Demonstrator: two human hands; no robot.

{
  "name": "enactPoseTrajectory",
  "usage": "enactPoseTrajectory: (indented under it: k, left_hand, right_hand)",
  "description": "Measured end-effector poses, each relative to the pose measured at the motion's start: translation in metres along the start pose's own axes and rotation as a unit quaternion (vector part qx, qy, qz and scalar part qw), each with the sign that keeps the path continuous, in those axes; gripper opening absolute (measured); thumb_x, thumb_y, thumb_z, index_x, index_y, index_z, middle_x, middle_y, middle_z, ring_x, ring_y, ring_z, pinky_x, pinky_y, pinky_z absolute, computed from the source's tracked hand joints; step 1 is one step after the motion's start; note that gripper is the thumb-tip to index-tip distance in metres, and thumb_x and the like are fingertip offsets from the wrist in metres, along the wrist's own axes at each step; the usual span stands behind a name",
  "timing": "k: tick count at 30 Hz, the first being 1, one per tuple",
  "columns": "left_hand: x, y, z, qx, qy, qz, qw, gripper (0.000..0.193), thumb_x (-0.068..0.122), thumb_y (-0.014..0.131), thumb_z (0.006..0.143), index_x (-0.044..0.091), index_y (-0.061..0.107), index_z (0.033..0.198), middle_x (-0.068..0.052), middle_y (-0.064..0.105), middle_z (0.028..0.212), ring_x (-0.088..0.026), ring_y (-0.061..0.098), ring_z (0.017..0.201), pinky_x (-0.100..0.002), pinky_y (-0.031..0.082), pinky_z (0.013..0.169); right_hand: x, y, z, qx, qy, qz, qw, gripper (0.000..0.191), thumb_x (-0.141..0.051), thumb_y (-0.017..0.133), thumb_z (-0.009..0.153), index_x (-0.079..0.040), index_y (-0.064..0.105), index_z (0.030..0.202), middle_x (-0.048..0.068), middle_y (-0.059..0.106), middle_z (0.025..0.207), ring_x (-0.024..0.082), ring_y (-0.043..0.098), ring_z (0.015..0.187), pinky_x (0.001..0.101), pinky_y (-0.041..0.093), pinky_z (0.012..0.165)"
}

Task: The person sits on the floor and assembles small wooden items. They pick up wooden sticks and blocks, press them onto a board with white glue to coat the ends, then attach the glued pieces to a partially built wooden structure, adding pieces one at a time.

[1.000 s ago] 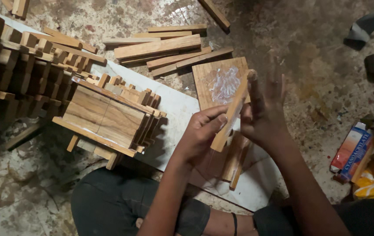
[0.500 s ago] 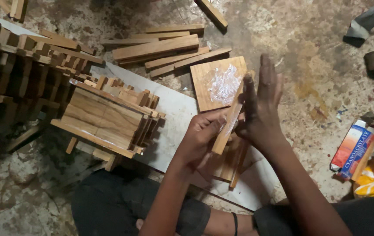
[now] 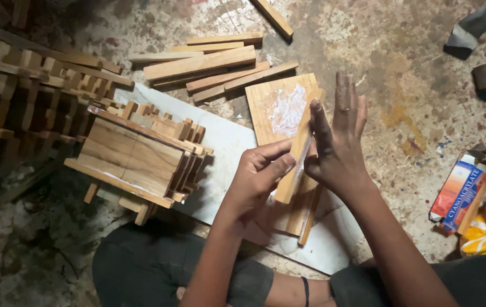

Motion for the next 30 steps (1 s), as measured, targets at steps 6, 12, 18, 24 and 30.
enactPoseTrajectory:
  k: [6, 12, 18, 24, 30]
  left_hand:
    - [0.029, -0.001, -0.008, 0.046, 0.068, 0.221, 0.972, 0.043, 0.010, 0.073, 0.094, -0.006, 0.065, 0.133, -0.011, 0.072, 0.118, -0.010, 0.067, 0.101, -0.025, 0.057, 0.087]
    - [0.076, 0.008, -0.021, 0.090, 0.167, 0.340, 0.921, 0.039, 0.011, 0.073, 0.095, -0.001, 0.067, 0.132, -0.008, 0.073, 0.110, -0.010, 0.070, 0.099, -0.024, 0.058, 0.087]
    - [0.096, -0.002, -0.031, 0.133, 0.154, 0.373, 0.905, 0.037, 0.012, 0.074, 0.093, 0.000, 0.070, 0.128, -0.007, 0.070, 0.093, -0.009, 0.065, 0.082, -0.025, 0.053, 0.072]
    - [0.079, -0.039, -0.021, 0.207, 0.182, 0.366, 0.889, 0.033, 0.013, 0.073, 0.095, -0.001, 0.070, 0.125, -0.008, 0.072, 0.096, -0.012, 0.067, 0.084, -0.027, 0.056, 0.075]
    - [0.043, -0.061, -0.008, 0.272, 0.134, 0.417, 0.857, 0.029, 0.016, 0.072, 0.093, -0.001, 0.069, 0.117, -0.012, 0.071, 0.091, -0.017, 0.067, 0.075, -0.031, 0.056, 0.066]
  right_hand:
    - [0.005, 0.000, -0.004, -0.003, -0.005, -0.022, 1.000, 0.106, -0.006, 0.067, 0.093, -0.044, 0.003, 0.169, 0.024, 0.002, 0.176, 0.049, 0.010, 0.162, 0.0776, 0.008, 0.124]
    - [0.001, 0.004, -0.002, -0.032, -0.022, -0.061, 0.997, 0.094, -0.010, 0.073, 0.087, -0.046, 0.028, 0.163, 0.022, 0.005, 0.175, 0.047, 0.008, 0.164, 0.0778, 0.005, 0.125]
    - [0.010, 0.017, 0.007, -0.131, 0.032, -0.108, 0.985, 0.088, -0.028, 0.080, 0.068, -0.042, 0.052, 0.150, 0.018, 0.012, 0.173, 0.046, 0.008, 0.159, 0.0781, 0.003, 0.119]
    - [0.052, 0.014, -0.003, -0.146, 0.108, -0.114, 0.977, 0.089, -0.019, 0.074, 0.069, -0.037, 0.052, 0.154, 0.018, 0.022, 0.172, 0.044, 0.013, 0.160, 0.0745, 0.006, 0.121]
    - [0.099, 0.023, -0.017, -0.146, 0.155, -0.066, 0.975, 0.073, -0.030, 0.069, 0.086, -0.026, 0.048, 0.155, 0.024, 0.034, 0.164, 0.049, 0.023, 0.153, 0.0674, 0.014, 0.120]
Point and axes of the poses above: each hand's wrist, its own z-axis towards the middle knuckle, its own y-axis out of the palm, x = y × z, the point moved 9 cm from there along z, towards the middle knuckle
